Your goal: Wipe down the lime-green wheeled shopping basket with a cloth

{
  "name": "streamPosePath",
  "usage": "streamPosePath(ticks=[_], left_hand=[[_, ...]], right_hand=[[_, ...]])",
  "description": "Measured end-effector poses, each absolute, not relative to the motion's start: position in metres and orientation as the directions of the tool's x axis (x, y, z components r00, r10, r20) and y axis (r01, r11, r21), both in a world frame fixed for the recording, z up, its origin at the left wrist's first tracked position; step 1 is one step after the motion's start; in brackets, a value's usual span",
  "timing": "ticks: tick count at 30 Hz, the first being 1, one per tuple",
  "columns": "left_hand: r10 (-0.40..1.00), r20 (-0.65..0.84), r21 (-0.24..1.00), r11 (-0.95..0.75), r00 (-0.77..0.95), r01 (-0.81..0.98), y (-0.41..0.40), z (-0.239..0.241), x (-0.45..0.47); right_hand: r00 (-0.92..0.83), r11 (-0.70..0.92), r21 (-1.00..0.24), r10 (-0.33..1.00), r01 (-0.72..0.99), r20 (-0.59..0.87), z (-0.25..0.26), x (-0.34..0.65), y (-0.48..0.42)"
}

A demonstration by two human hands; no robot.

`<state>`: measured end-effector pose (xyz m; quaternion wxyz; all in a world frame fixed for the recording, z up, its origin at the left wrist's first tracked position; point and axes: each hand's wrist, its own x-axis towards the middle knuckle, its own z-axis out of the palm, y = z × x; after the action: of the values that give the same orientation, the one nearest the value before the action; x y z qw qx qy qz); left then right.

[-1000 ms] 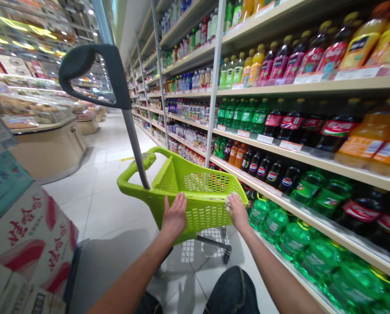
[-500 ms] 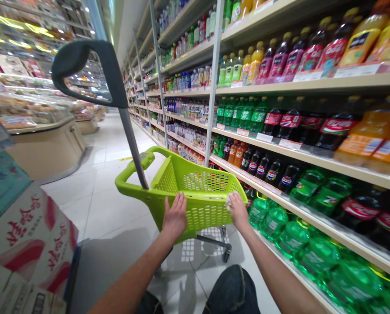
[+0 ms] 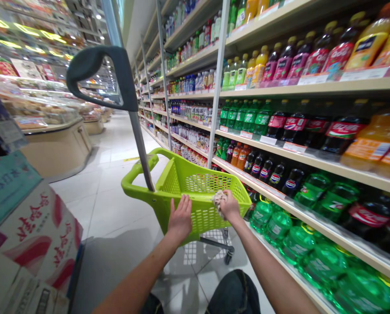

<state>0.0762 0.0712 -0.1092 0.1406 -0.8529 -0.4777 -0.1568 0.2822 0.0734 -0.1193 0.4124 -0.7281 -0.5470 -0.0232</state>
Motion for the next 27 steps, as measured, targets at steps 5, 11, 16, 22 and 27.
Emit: streamPosePath(ticks=[5, 11, 16, 22, 27], left_hand=[[0.764, 0.419, -0.098, -0.499, 0.491, 0.861, 0.069, -0.11, 0.078], [0.757, 0.405, -0.093, -0.524, 0.513, 0.846, 0.067, -0.105, 0.074], [0.763, 0.395, -0.102, -0.518, 0.512, 0.85, 0.068, -0.108, 0.072], [0.78, 0.387, -0.048, -0.515, 0.492, 0.856, 0.066, -0.11, 0.08], [0.765, 0.419, -0.018, -0.531, 0.489, 0.847, 0.072, -0.102, 0.063]], right_hand=[[0.298, 0.014, -0.486, 0.775, 0.874, 0.558, -0.135, 0.269, 0.077], [-0.007, 0.183, -0.205, 0.762, 0.961, 0.648, -0.167, 0.277, 0.068], [0.167, 0.038, -0.287, 0.736, 0.957, 0.656, -0.178, 0.373, 0.06], [0.177, 0.103, -0.34, 0.694, 0.935, 0.698, -0.183, 0.335, 0.066], [0.007, 0.233, -0.242, 0.707, 0.942, 0.708, -0.179, 0.313, 0.068]])
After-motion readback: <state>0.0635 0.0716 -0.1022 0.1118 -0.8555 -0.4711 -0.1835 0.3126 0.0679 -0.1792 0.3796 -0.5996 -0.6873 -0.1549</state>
